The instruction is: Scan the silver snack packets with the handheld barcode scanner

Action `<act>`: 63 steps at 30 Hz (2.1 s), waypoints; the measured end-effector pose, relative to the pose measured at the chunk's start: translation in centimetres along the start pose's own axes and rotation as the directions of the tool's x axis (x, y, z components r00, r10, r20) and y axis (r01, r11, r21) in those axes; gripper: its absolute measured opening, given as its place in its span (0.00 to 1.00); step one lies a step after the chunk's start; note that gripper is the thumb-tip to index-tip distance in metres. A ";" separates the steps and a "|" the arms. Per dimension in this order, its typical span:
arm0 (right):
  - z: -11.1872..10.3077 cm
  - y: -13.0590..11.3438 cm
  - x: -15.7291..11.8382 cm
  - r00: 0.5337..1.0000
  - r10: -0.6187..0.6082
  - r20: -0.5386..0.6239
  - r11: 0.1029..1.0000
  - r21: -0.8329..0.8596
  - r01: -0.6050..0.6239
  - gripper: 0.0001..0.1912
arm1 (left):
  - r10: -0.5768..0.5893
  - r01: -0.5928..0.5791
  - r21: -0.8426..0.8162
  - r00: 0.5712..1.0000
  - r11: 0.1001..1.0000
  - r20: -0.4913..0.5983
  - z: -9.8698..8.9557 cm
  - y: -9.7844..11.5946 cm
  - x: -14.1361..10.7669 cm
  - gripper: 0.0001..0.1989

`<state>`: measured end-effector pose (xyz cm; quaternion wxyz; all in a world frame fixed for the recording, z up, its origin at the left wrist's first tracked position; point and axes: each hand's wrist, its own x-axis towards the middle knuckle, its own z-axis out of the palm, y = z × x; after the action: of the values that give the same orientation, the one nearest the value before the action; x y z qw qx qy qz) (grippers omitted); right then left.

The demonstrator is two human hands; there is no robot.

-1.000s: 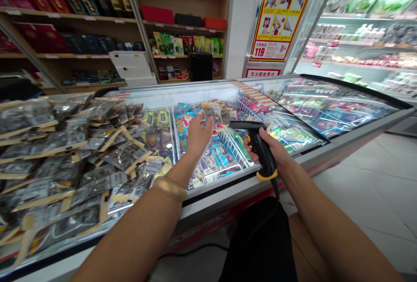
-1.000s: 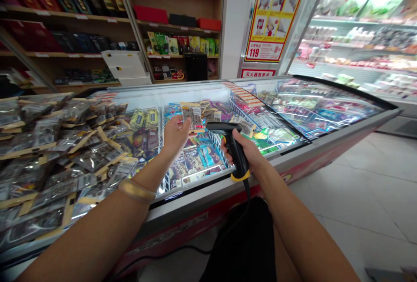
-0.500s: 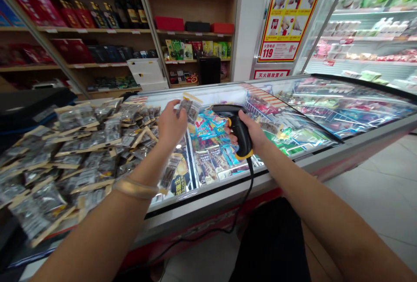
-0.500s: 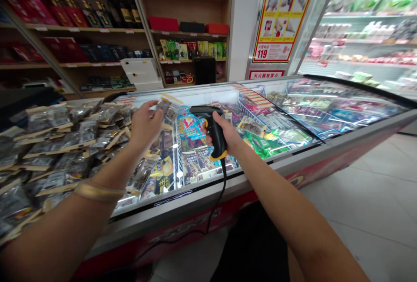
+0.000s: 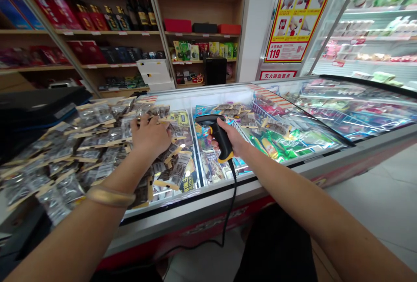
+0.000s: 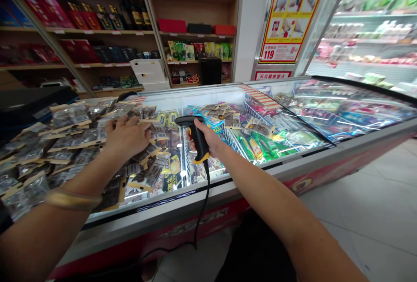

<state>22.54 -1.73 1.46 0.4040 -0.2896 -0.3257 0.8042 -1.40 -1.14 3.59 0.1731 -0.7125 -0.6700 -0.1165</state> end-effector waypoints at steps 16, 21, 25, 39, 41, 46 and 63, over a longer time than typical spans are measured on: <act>-3.7 -4.0 -3.8 0.973 -0.229 -0.037 0.973 0.011 0.229 0.24 | 0.066 -0.063 -0.333 0.998 0.941 -0.002 -2.3 8.5 2.2 0.23; -9.4 -7.2 -9.0 0.911 -0.376 -0.166 0.926 -0.085 0.367 0.23 | 0.260 -0.206 -0.521 0.965 0.828 0.033 -1.3 17.1 2.8 0.22; -13.7 -8.1 -13.0 0.859 -0.410 -0.306 0.911 -0.102 0.399 0.23 | 0.391 -0.302 -0.554 0.919 0.775 0.045 -0.2 23.7 3.4 0.22; -16.7 -7.4 -14.5 0.819 -0.430 -0.378 0.892 -0.041 0.450 0.25 | 0.526 -0.416 -0.406 0.824 0.814 0.210 0.6 32.0 6.6 0.28; -16.8 -7.4 -14.7 0.816 -0.435 -0.380 0.887 -0.023 0.462 0.25 | 0.525 -0.417 -0.424 0.832 0.804 0.180 0.3 31.8 6.3 0.27; -16.9 -7.5 -15.0 0.808 -0.452 -0.378 0.875 -0.014 0.483 0.24 | 0.386 -0.253 -0.592 0.916 0.765 0.107 -0.3 29.5 4.4 0.18; -3.5 -6.4 -1.4 0.980 -0.177 0.088 0.982 -0.051 0.182 0.26 | -0.215 0.222 -0.660 0.972 0.718 0.094 1.4 10.6 1.8 0.18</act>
<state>28.76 1.03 4.39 0.4525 -0.2370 -0.3904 0.7659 9.17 0.62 2.04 -0.1108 -0.6436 -0.6644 -0.3634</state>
